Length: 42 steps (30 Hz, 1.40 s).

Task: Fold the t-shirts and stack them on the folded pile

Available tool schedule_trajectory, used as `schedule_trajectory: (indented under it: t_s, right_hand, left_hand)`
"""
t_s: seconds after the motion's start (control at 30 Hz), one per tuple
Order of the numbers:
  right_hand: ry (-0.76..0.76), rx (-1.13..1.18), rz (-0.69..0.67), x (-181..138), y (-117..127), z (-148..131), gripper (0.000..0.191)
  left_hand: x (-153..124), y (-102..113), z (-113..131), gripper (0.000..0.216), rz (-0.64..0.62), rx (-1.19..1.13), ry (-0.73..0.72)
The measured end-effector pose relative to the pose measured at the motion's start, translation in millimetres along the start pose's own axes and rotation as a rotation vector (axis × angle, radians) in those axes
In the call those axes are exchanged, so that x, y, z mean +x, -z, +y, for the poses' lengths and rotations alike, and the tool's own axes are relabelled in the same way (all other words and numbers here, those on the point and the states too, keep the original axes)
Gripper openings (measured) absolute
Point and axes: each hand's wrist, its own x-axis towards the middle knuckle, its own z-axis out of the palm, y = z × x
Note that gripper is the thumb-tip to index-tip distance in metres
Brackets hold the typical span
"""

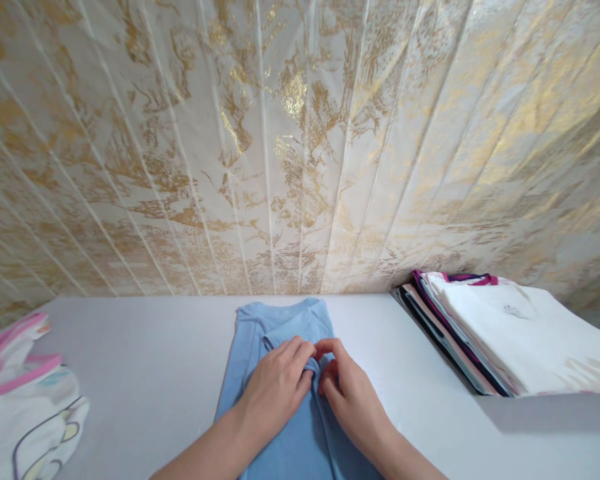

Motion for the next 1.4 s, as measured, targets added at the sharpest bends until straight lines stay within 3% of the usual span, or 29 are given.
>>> schedule_trajectory:
  t_s: [0.27,0.83,1.0,1.17,1.4]
  right_hand:
    - [0.001,-0.013,0.009,0.2,-0.7,0.6,0.041]
    - [0.130,-0.049,0.059,0.7,-2.8,-0.4,0.045]
    - [0.149,-0.045,0.063,2.5,-2.4,1.2,0.043]
    - [0.141,-0.026,0.066,2.1,-2.4,-1.7,0.026]
    - [0.046,0.005,-0.012,3.1,-1.8,-6.0,0.022]
  left_hand:
    - [0.2,1.8,-3.0,0.013,0.062,0.089,-0.112]
    - [-1.8,-3.7,-3.7,0.020,0.038,-0.047,-0.099]
    - [0.1,-1.2,-2.8,0.023,0.021,-0.030,-0.047]
    - [0.9,-2.1,-2.9,0.020,0.017,-0.029,0.016]
    - [2.0,-4.0,-5.6,0.018,0.027,-0.076,0.049]
